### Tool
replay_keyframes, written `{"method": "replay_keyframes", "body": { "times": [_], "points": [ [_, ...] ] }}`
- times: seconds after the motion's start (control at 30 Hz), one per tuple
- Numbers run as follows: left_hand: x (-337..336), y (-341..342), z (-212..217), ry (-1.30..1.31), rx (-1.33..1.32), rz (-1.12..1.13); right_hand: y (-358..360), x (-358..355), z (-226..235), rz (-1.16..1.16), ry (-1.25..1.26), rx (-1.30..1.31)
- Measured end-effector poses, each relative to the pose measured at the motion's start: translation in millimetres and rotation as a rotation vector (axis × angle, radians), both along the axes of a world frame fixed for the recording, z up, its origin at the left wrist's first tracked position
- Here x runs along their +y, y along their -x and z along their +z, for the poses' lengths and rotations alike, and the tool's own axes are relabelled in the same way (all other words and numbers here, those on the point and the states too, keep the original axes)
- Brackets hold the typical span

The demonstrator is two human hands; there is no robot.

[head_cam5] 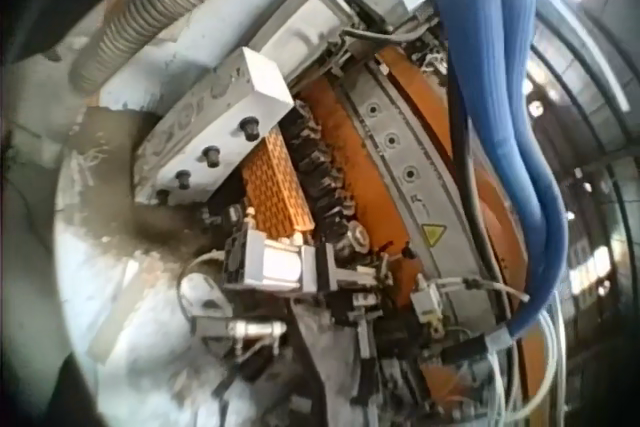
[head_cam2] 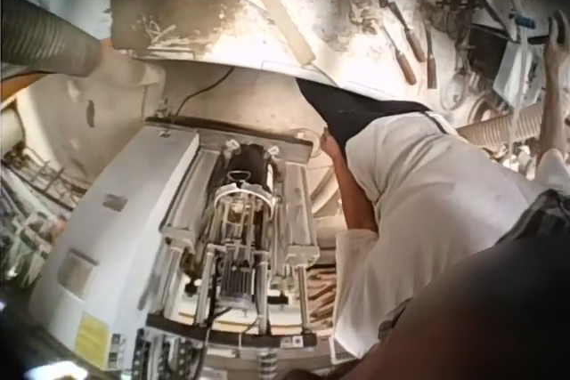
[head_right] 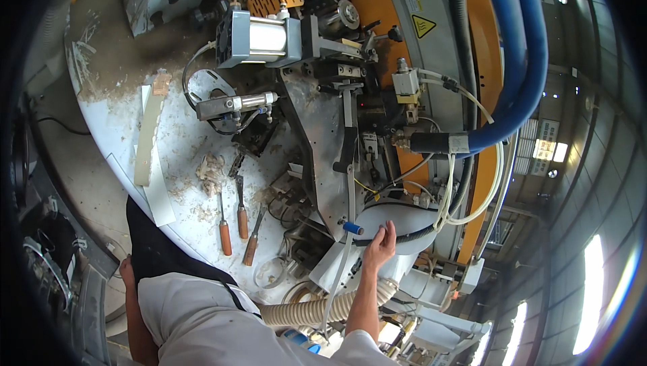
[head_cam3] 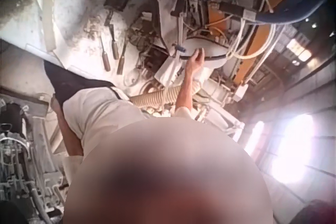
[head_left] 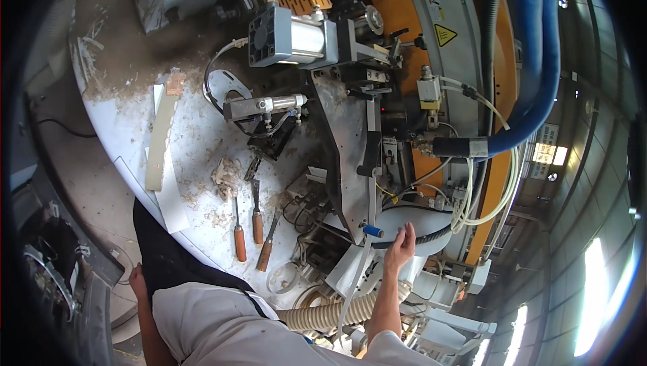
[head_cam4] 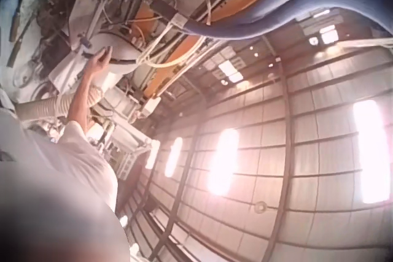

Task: Applying tape to wood panels and operating the control panel of an industrial manufacturing machine.

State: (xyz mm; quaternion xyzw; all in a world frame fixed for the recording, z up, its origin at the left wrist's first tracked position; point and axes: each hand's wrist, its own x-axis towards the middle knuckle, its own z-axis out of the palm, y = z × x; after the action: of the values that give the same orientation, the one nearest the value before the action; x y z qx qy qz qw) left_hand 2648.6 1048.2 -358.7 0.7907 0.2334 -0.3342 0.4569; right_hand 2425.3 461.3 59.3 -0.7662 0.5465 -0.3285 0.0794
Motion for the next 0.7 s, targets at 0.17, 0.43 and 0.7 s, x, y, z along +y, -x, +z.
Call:
{"method": "replay_keyframes", "body": {
  "times": [0.17,0.43,0.7],
  "points": [
    [56,2,-2,-0.074,-0.349,-0.248,-26,65,-27,0.099,-0.174,-0.190],
    [17,-23,59,-0.421,-0.269,-0.702,-75,165,-87,0.494,-0.784,-0.182],
    [42,-62,61,-0.485,-0.217,-0.915,-36,247,-140,0.518,-0.982,0.256]
  ]
}}
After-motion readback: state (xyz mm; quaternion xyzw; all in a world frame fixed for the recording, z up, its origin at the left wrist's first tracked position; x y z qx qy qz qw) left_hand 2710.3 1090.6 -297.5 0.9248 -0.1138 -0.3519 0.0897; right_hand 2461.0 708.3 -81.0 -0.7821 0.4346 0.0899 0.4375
